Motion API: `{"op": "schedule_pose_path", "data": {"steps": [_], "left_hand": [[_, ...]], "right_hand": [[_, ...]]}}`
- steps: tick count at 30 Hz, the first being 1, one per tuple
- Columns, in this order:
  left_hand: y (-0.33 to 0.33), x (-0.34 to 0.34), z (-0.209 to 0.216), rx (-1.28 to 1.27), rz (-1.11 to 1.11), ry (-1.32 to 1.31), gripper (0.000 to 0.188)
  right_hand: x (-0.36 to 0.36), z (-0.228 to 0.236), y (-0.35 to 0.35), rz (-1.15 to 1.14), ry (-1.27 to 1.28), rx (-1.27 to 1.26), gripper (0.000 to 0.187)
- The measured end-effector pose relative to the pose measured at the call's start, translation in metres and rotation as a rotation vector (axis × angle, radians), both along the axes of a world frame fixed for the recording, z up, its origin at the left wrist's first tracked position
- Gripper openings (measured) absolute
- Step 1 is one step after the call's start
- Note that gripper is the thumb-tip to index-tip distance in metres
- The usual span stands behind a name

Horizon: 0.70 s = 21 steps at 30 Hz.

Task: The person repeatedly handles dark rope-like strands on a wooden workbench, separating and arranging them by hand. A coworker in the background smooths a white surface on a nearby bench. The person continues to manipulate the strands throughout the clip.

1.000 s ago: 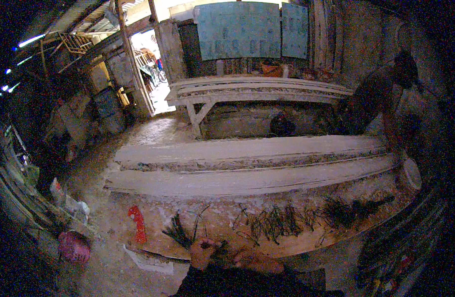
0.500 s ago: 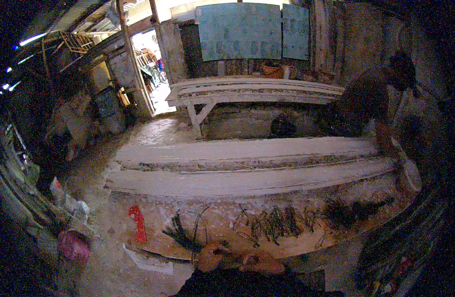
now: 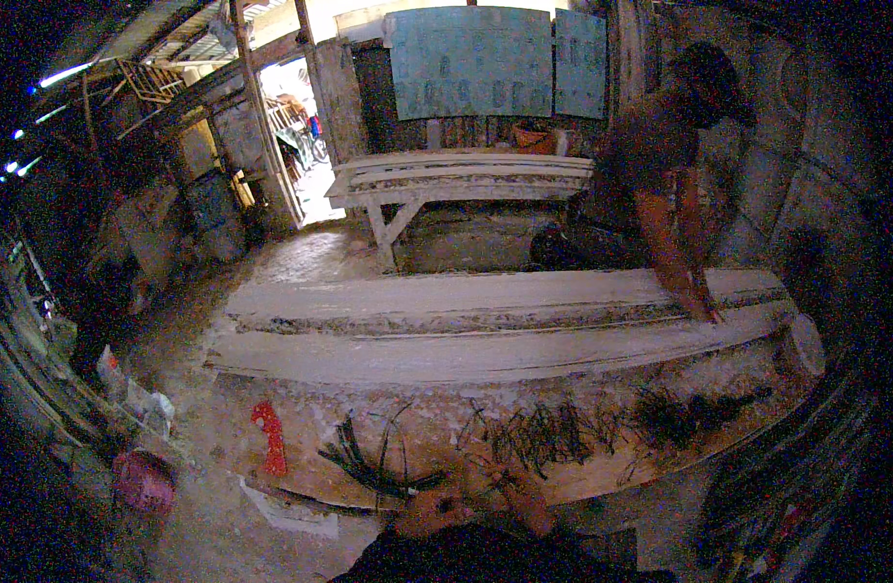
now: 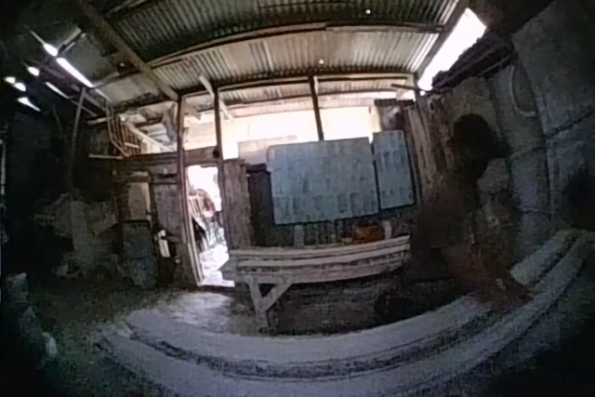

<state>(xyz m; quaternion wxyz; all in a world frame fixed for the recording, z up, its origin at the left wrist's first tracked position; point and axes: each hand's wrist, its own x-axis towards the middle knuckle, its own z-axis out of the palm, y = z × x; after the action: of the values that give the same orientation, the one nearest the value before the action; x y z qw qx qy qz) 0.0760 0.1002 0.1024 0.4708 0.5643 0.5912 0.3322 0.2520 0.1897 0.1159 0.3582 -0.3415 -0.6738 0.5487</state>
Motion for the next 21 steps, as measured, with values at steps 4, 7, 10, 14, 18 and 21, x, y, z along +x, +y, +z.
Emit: {"op": "schedule_pose_path", "data": {"steps": [4,7,10,14,18,21], "left_hand": [[0.003,-0.031,-0.018,0.051,0.264,0.048,0.032],[0.005,-0.034,-0.026,0.251,0.443,0.089,0.033],[0.002,-0.029,-0.019,0.124,0.573,0.156,0.034],[-0.003,-0.028,-0.005,0.011,0.617,0.134,0.035],[-0.003,-0.026,-0.013,-0.030,0.559,0.096,0.027],[0.000,-0.022,-0.026,0.014,0.419,0.179,0.020]], "right_hand": [[0.001,0.002,0.000,0.134,0.015,0.044,0.020],[0.002,0.005,0.000,0.405,0.040,0.077,0.020],[-0.002,0.009,-0.003,0.675,0.070,0.088,0.021],[-0.009,0.013,-0.005,0.830,0.091,0.092,0.022],[-0.008,0.013,-0.004,0.812,0.098,0.100,0.022],[-0.003,0.009,-0.003,0.775,0.098,0.057,0.020]]}}
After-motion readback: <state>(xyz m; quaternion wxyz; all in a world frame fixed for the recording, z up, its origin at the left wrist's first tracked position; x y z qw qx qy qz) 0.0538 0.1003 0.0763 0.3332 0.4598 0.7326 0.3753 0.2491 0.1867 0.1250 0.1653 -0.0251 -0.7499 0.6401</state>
